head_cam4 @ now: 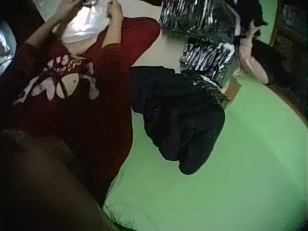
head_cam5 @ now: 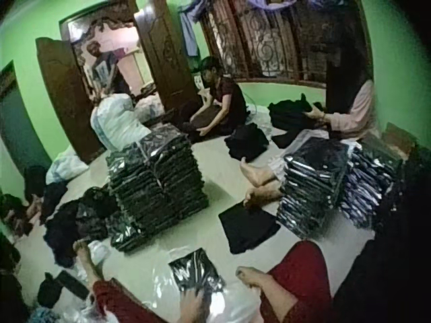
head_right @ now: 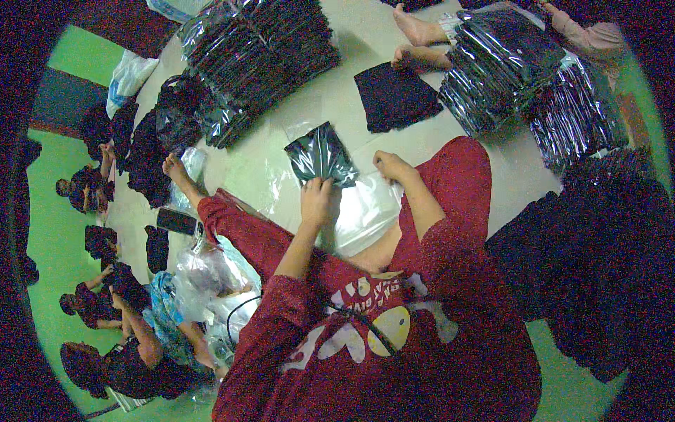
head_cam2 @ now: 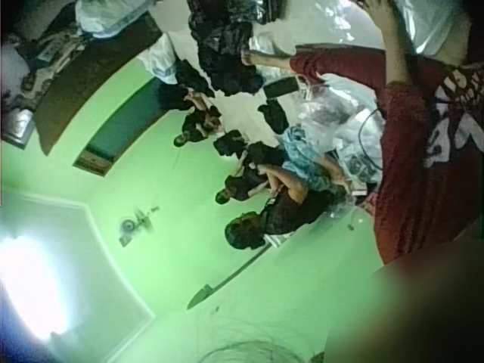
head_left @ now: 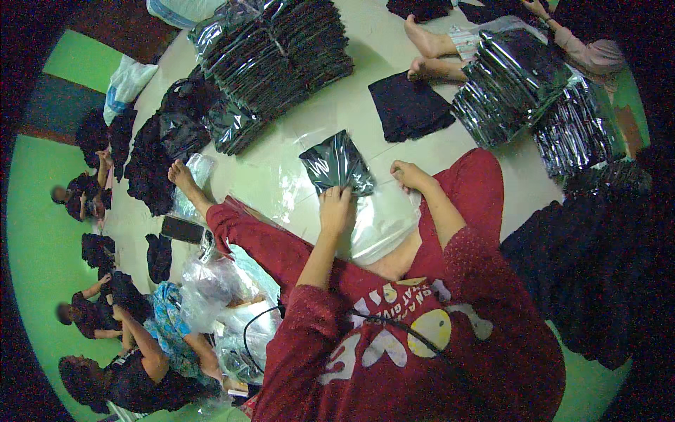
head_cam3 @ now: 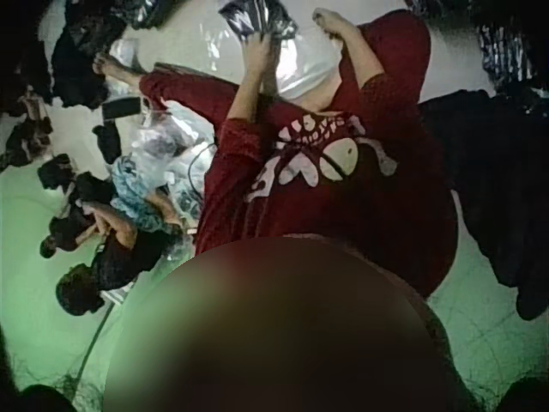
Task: The person sits on the floor and repeatedly folds dark garments, places them into clear plastic bags, and stacks the packaged items. Other people in the room perform similar packaging tasks.
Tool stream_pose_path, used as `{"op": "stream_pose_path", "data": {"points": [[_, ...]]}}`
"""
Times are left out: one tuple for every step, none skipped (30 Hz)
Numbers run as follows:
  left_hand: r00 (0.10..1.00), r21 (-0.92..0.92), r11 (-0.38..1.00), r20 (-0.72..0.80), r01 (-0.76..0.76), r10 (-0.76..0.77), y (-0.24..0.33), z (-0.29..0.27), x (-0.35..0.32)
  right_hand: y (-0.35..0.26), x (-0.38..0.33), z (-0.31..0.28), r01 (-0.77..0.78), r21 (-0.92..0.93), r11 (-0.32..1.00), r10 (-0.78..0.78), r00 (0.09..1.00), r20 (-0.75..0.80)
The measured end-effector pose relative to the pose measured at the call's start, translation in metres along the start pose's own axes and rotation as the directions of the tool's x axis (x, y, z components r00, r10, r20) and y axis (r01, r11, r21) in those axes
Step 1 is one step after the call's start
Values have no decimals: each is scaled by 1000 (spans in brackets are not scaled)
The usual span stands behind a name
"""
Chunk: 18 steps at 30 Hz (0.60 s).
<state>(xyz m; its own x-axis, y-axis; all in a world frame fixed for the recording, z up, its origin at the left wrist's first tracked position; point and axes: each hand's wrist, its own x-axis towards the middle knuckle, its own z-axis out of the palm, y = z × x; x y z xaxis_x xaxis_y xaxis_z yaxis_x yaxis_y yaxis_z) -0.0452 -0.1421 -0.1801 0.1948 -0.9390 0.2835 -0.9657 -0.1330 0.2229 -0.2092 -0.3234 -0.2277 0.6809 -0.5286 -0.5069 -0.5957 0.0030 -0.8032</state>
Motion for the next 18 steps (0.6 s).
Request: {"op": "stream_pose_path", "data": {"points": [[1000, -1, 1000, 15, -12, 13, -7, -11, 6, -1, 0, -1, 13, -2, 1000, -13, 1000, -7], [995, 2, 1000, 95, 15, -15, -10, -24, 12, 0, -1, -1, 13, -3, 1000, -13, 1000, -11], [1000, -101, 995, 21, -4, 6, -12, -40, 15, -1, 0, -1, 3, -22, 1000, -3, 1000, -18], [994, -48, 998, -100, -41, 36, -15, -57, 26, -2, 0, -2, 15, -1, 1000, -15, 1000, -8], [993, -119, 993, -120, -26, 12, -20, -76, 35, -3, 0, -2, 26, 7, 1000, -25, 1000, -15], [996, -227, 974, -80, 26, -45, -26, -95, 44, -4, 2, -1, 32, -2, 999, -32, 999, -16], [986, -223, 972, -162, -74, 38, -34, -110, 53, -6, 2, 1, 14, -37, 999, -14, 1000, -17], [995, -384, 919, 7, 92, -96, -40, -120, 60, -7, 3, 3, 26, -12, 1000, -26, 1000, -11], [986, -536, 829, 77, 163, -144, -46, -124, 67, -8, 4, 3, 15, -15, 1000, -15, 1000, -14], [967, -492, 833, 165, 253, -196, -50, -120, 74, -8, 4, 3, 8, -21, 1000, -8, 1000, -27], [962, -479, 837, 186, 266, -199, -53, -111, 80, -8, 4, 3, 26, -22, 999, -26, 999, -18], [961, -478, 837, 198, 267, -194, -56, -98, 83, -8, 3, 3, 46, -23, 999, -47, 999, -17], [928, -345, 867, 230, 360, -293, -55, -81, 84, -6, 2, 2, 65, -25, 998, -65, 998, -17], [927, -178, 910, 99, 375, -362, -49, -62, 76, -5, 0, 2, 71, -31, 997, -71, 997, -8], [887, 15, 888, 17, 460, -461, -39, -42, 67, -4, -1, 2, 78, -39, 996, -79, 997, -4], [837, -56, 836, 75, 546, -542, -29, -25, 58, -4, -1, 1, 86, -45, 995, -86, 996, 0], [849, 7, 849, -21, 528, -527, -11, -8, 42, -4, -1, -1, 84, -46, 995, -84, 996, -11], [888, 129, 879, -87, 459, -451, 4, 5, 29, -4, -1, 0, 81, -47, 996, -82, 997, -14]]}}
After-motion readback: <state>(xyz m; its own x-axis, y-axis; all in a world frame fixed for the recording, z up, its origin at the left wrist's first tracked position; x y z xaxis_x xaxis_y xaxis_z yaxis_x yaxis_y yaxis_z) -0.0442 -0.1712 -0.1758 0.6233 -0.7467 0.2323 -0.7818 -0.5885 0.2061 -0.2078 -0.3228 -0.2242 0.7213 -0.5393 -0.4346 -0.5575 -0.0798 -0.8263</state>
